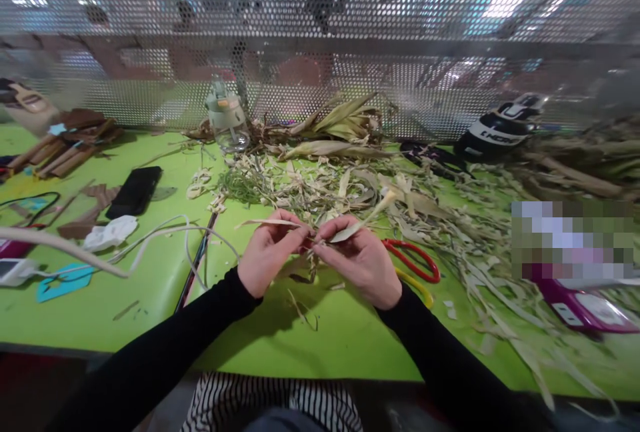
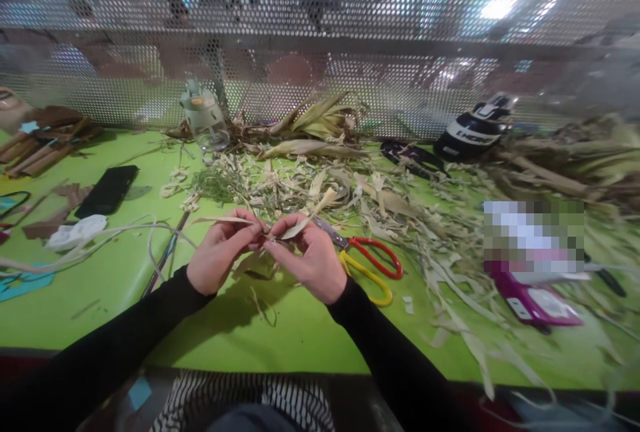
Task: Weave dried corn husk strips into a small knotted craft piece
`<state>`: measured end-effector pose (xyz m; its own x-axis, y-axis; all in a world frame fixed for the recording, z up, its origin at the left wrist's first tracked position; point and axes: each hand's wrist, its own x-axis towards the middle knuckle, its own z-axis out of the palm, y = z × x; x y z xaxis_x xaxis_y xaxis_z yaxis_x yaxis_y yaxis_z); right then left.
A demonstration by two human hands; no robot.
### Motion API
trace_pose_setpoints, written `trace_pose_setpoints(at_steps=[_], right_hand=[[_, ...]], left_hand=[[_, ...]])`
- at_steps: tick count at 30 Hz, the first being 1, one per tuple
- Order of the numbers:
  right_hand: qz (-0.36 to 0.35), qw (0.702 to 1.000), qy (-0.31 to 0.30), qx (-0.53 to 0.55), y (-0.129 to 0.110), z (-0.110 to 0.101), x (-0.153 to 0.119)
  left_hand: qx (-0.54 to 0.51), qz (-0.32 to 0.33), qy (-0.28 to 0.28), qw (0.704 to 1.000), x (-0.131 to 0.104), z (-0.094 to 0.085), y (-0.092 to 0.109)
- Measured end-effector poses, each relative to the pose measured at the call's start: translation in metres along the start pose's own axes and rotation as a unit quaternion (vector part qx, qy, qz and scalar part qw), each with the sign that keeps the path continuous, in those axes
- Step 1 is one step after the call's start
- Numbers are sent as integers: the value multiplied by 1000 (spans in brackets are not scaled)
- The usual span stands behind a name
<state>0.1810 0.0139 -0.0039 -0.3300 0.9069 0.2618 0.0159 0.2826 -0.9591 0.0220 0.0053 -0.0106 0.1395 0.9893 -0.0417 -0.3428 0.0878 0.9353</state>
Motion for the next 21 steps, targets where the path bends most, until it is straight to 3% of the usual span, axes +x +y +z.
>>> trace_pose_setpoints(at_steps=[11,17,21], right_hand=[[-35,999,8,-12,5,2,1],[-47,993,35,-105,9,-2,2],[-29,988,37,-148,9,-4,4]], left_hand=[[-49,4,6,999,-1,4,-3],[-44,1,24,999,1,3,-2],[5,-32,-14,999,3,1,1]])
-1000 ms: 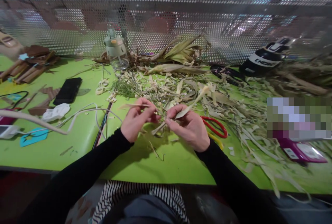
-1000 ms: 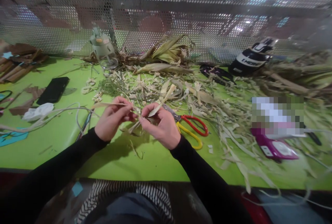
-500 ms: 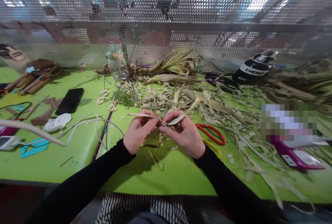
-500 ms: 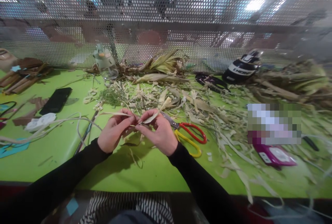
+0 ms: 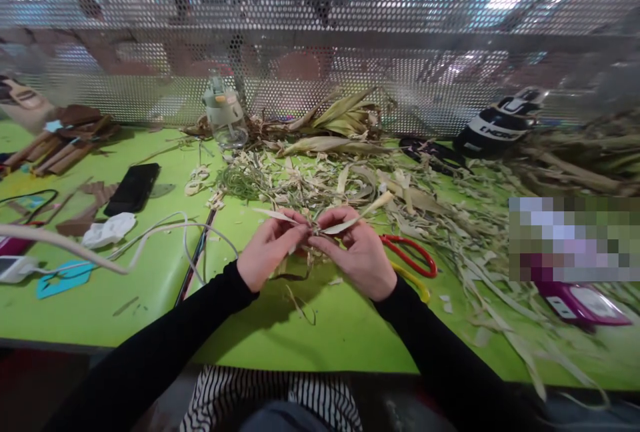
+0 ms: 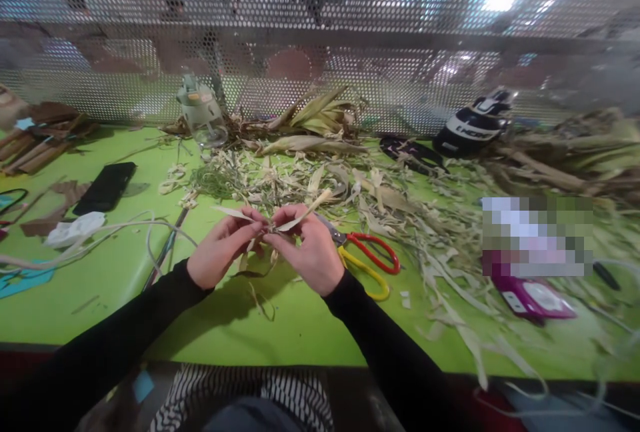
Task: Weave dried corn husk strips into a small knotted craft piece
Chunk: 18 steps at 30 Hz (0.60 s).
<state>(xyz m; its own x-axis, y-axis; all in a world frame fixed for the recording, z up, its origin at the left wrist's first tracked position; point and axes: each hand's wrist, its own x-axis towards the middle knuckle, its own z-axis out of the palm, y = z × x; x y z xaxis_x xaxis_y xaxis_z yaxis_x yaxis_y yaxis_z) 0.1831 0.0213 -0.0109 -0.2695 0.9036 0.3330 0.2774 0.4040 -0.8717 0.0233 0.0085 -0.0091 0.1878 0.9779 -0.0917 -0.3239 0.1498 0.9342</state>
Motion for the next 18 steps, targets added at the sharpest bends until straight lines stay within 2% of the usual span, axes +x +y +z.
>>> trace_pose_setpoints(at_steps=[4,7,13,18], right_hand=[[18,999,-29,32,-1,-2,2],[36,995,-62,76,-2,-6,3],[49,995,-33,82,-2,-13,6],[54,992,-33,105,2,-9,7]], left_hand=[[31,-41,-43,998,3,-4,1],[1,-49,-39,998,5,-6,0],[-21,-52,-11,998,5,-6,-1],[25,-56,-10,998,4,-6,1]])
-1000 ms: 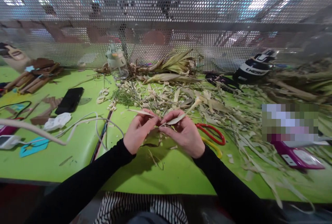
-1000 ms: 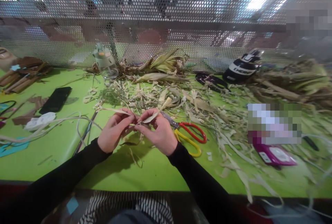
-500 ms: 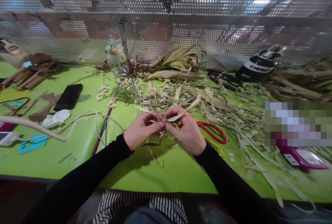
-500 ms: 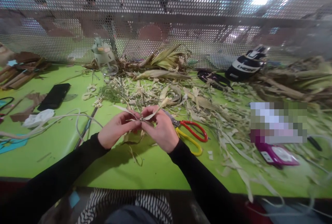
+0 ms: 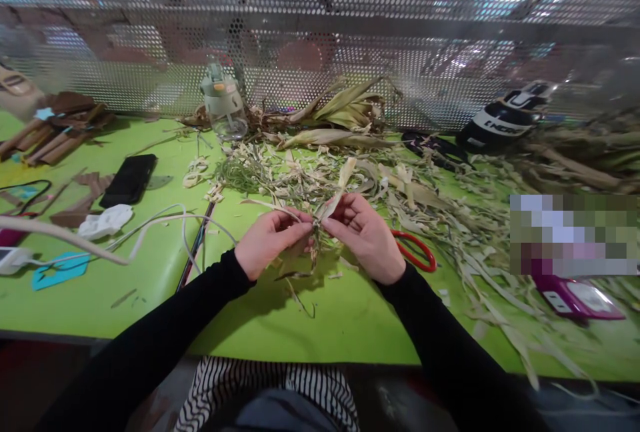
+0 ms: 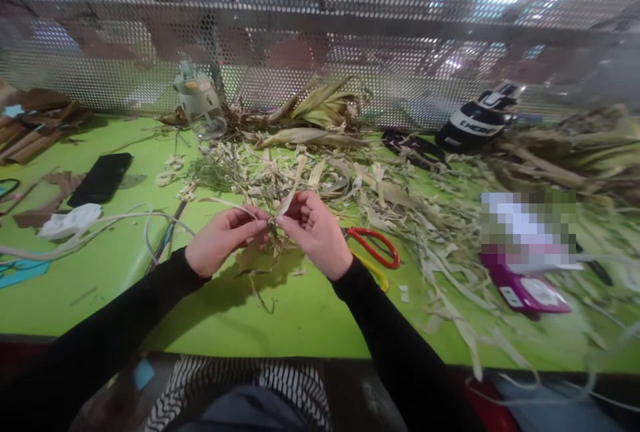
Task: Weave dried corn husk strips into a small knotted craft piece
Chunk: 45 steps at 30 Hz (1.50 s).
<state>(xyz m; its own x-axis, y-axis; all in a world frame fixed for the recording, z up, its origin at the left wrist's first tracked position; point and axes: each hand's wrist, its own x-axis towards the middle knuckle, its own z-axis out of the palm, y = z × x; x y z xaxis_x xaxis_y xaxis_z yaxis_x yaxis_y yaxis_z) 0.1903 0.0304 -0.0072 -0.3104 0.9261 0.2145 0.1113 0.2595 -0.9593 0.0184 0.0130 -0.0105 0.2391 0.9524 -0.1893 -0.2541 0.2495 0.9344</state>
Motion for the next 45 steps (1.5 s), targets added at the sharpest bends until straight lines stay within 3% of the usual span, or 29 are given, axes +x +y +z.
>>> trace_pose_setpoints(at_steps=[5,7,9,12,17,20,24,30,37,42,45], right_hand=[[-34,999,30,-29,3,2,-1],[-93,986,62,-120,0,3,-2],[-154,956,75,-237,-4,3,-3],[-200,917,46,-342,-7,5,-3],[-206,890,9,-407,-4,10,-6],[-153,907,35,-391,-2,12,-7],[-41,956,39,-287,-6,10,-7],[-164,931,10,-325,-11,10,-9],[-22,957,64,-282,-8,8,-8],[-155,942,23,-297,-8,8,-6],[-109,962,6,-250,-6,10,-7]], left_hand=[[54,22,19,998,0,-1,0],[72,40,30,996,0,-1,-1],[91,54,32,994,0,-2,-1],[143,69,32,987,0,-4,-2],[258,102,34,960,-3,-4,-1],[248,94,37,963,-4,-1,1],[124,49,24,991,-2,1,1],[97,59,-23,993,-1,-1,1],[86,75,25,993,-1,-1,2],[73,96,9,993,2,-3,1],[89,88,-2,992,1,-1,0]])
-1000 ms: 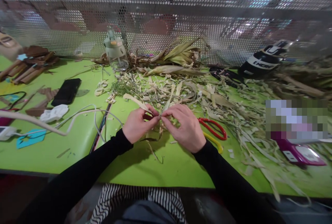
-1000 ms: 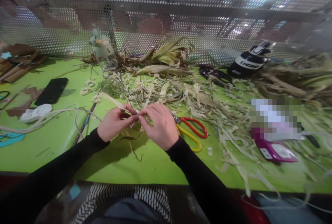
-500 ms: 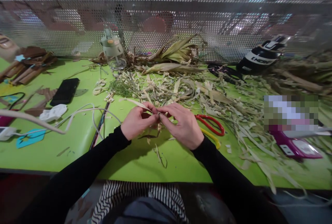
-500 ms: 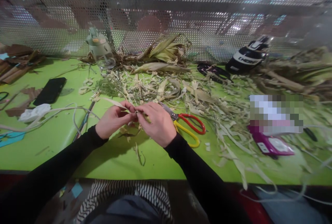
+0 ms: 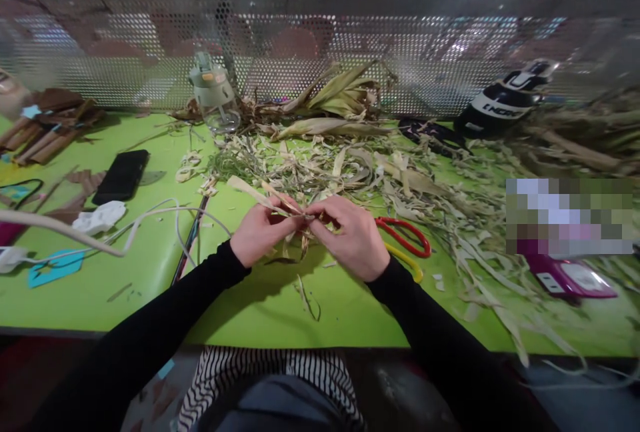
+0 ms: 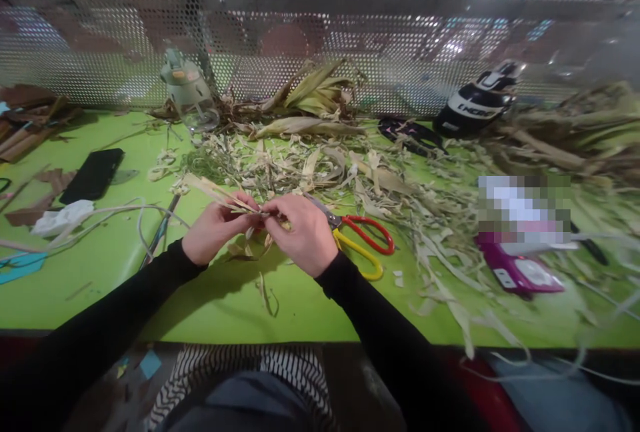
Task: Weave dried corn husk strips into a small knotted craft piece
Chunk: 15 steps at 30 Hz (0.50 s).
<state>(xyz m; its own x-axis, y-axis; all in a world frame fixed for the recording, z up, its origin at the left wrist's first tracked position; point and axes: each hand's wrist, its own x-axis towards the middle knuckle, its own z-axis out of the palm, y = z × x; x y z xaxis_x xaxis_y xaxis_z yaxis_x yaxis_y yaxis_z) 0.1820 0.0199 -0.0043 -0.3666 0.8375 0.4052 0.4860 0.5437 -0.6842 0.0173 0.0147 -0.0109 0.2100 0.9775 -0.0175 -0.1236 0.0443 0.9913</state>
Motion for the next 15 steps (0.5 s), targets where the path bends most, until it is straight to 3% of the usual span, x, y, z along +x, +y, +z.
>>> trace_pose_setpoints(at_steps=[2,5,7,8,13,15], right_hand=[[93,988,-22,118,0,2,0],[216,929,-37,300,1,6,1],[266,899,-25,347,3,6,3],[277,898,-22,341,5,6,4],[195,964,-91,158,14,-2,7],[156,982,-71,79,15,-6,8]], left_hand=[[5,-2,-8,1000,0,0,0],[-22,-14,-31,999,-1,-1,-1],[-69,-51,-49,995,0,-2,-3],[-96,-68,-50,992,1,-3,-3],[-155,-58,12,986,5,-5,-8],[-127,-45,19,991,6,-4,-8]])
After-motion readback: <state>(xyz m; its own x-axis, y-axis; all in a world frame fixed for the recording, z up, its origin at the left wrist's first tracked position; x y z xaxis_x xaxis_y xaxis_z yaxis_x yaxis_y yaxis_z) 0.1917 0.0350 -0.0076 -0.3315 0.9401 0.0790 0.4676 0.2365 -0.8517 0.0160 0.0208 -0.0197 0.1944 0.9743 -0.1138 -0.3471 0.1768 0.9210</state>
